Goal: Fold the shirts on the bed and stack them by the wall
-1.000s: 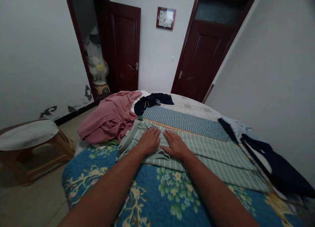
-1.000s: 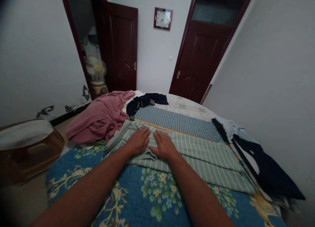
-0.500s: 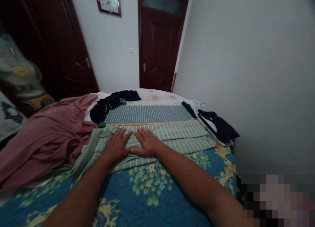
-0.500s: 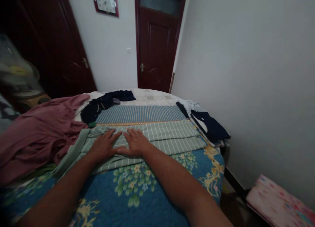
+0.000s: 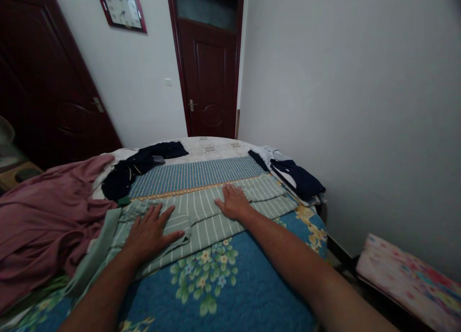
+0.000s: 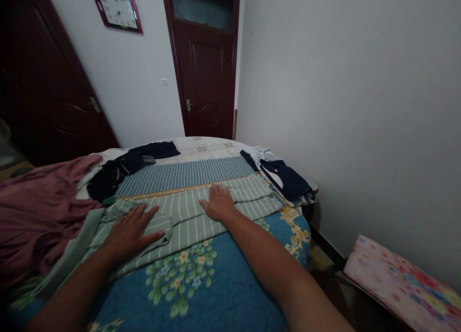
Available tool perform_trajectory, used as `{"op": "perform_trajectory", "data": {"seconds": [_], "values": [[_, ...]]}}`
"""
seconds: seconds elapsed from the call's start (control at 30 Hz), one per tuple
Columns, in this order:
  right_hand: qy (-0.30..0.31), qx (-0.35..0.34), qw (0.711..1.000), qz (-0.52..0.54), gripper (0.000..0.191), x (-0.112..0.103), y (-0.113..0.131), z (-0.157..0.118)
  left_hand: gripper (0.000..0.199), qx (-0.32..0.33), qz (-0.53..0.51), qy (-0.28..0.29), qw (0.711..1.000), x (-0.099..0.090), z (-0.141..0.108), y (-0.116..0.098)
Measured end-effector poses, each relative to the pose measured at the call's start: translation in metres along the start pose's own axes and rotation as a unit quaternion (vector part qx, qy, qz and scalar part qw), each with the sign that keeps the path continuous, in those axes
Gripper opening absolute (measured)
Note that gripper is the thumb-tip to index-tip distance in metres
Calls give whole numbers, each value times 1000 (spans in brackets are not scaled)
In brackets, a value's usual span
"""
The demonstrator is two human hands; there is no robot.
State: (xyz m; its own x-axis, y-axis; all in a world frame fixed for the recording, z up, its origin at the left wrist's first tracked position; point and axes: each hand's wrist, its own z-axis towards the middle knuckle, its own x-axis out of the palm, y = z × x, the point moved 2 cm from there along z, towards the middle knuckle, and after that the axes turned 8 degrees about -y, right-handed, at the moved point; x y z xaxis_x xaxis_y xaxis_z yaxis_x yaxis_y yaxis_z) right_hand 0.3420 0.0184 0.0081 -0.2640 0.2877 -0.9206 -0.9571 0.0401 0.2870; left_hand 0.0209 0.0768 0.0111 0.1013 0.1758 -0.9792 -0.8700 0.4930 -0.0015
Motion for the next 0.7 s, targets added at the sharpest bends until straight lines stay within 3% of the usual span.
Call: {"op": "perform_trajectory", "data": {"seconds": [0.2, 0.33, 0.5, 0.7], "values": [[-41, 100, 991, -74, 78, -30, -106, -3, 97, 6, 2, -13, 1000, 7, 0, 5], [-59, 167, 977, -115, 76, -47, -152, -8, 97, 11, -5, -13, 1000, 6, 0, 4], [-94, 187, 966, -151, 74, -50, -164, -14, 94, 2, -22, -3, 1000, -8, -7, -8], [-161, 145, 960, -180, 67, -47, -151, -22, 60, 121, -79, -22, 989, -15, -31, -54]]}}
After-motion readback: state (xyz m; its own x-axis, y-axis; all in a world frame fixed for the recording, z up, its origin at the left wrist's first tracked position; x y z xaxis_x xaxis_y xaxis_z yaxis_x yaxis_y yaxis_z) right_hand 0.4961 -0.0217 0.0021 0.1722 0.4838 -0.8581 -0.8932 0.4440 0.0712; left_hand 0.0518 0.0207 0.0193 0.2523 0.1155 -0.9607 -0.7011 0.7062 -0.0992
